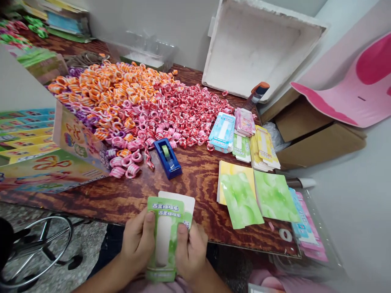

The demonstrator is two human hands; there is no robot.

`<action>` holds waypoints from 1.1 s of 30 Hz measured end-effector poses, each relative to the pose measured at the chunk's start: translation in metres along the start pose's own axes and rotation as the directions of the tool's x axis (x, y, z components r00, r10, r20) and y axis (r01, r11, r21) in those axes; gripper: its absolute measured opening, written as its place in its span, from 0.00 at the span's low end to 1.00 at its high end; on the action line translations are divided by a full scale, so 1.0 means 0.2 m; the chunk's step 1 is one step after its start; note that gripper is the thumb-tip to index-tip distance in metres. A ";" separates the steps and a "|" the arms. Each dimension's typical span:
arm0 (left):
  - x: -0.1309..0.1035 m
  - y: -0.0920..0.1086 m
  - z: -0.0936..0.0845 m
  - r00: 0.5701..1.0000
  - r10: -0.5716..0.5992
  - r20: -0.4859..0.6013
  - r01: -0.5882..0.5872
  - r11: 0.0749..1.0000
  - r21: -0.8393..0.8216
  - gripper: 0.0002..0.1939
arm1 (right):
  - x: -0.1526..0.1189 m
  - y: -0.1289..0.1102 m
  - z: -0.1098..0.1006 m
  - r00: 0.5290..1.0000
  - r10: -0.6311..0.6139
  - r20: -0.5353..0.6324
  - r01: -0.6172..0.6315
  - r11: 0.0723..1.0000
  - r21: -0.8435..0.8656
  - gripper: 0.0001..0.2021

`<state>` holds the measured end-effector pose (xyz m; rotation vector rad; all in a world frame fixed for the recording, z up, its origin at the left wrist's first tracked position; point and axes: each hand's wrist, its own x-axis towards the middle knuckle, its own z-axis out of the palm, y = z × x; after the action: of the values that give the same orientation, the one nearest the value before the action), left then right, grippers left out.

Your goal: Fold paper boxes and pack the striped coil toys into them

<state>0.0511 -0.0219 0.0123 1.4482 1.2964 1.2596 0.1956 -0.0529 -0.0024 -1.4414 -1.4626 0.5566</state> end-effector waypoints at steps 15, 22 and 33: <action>0.22 0.06 -0.05 0.960 -0.055 -0.276 0.072 0.996 0.053 0.24 | -0.11 0.08 0.07 0.989 -0.128 0.075 0.135 0.986 -0.098 0.18; 0.15 0.00 -0.01 0.987 0.060 -0.148 -0.033 0.983 0.179 0.16 | -0.02 -0.02 0.06 0.984 0.172 0.051 -0.178 0.972 0.155 0.13; -0.05 -0.10 0.01 0.994 0.077 0.074 -0.087 0.987 0.135 0.14 | 0.10 -0.02 0.05 0.980 0.183 -0.076 -0.155 0.948 0.277 0.09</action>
<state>0.0504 -0.0277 -0.0098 1.6434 1.3116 1.1815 0.1890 -0.0321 0.0039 -1.3634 -1.1412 0.7490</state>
